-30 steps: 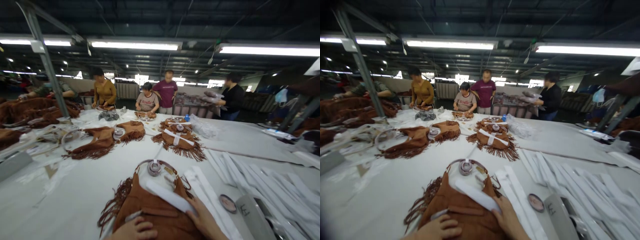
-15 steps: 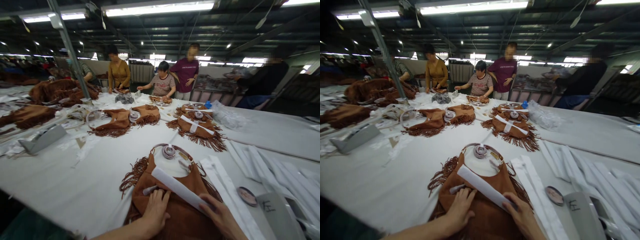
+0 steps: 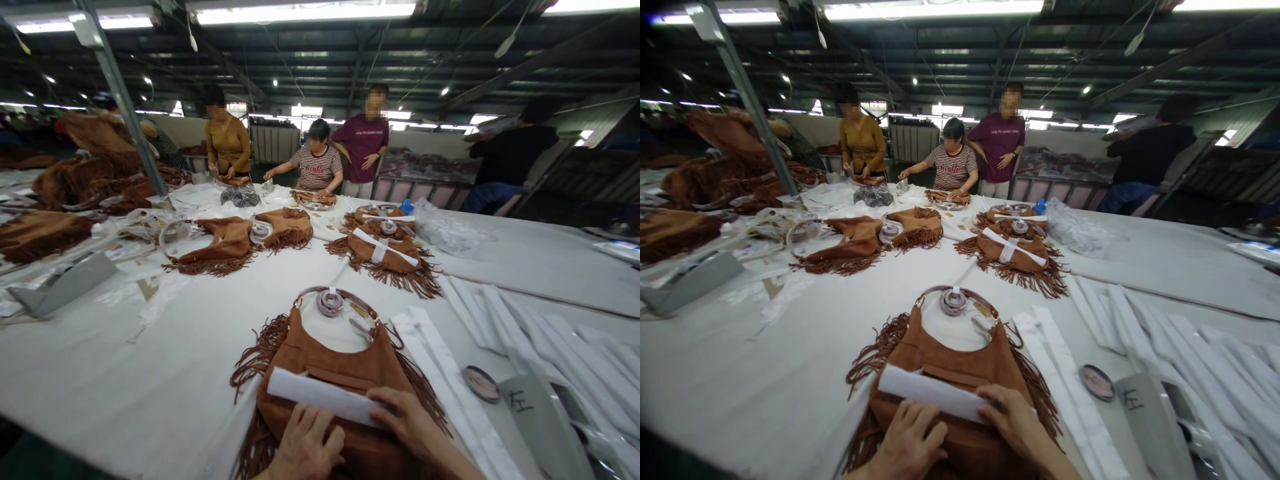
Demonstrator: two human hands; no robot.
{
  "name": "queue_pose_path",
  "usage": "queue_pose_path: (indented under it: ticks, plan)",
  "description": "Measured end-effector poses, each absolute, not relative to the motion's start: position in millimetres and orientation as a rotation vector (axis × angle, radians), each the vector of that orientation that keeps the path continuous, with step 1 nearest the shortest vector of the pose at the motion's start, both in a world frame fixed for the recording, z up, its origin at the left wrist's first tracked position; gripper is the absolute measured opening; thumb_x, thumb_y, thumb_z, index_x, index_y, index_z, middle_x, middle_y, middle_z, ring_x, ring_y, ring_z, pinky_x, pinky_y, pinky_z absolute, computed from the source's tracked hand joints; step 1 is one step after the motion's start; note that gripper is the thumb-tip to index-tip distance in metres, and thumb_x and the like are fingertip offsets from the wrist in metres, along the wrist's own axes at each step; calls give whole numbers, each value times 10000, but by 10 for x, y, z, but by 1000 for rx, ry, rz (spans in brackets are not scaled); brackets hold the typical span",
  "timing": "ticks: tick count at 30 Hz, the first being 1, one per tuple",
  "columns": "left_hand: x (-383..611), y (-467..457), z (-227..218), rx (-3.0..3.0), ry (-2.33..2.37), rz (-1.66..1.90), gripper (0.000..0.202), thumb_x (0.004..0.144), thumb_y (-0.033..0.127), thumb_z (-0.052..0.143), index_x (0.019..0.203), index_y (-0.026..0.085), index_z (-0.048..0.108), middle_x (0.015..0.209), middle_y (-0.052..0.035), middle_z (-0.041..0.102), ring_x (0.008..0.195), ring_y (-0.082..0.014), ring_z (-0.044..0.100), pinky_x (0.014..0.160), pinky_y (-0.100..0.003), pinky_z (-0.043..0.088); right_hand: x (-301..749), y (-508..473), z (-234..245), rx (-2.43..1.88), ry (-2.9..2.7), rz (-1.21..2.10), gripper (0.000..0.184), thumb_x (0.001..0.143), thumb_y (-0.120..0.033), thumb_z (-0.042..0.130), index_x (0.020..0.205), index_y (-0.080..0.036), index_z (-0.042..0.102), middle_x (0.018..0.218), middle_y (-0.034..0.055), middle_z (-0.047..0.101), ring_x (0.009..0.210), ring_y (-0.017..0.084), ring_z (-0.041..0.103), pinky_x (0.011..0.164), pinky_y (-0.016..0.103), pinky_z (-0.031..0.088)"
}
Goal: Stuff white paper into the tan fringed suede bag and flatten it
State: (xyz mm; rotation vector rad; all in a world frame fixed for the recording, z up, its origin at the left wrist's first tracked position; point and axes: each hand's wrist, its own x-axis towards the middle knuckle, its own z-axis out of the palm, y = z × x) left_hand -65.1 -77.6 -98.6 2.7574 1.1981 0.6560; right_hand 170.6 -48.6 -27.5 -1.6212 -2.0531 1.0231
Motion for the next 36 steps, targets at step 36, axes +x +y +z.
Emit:
queue_pose_path:
  ticks: [36]
  plan:
    - [-536,-372,-940,2448,1309,286,199,912,338,408,870,207,553,922,-32,596,903,-227,507,803,-366,358,1555,-871,-532,-1880,-2213,212,206,882,-399,500,898,-227,612,962,55,585,913,222,490,806,369,365]
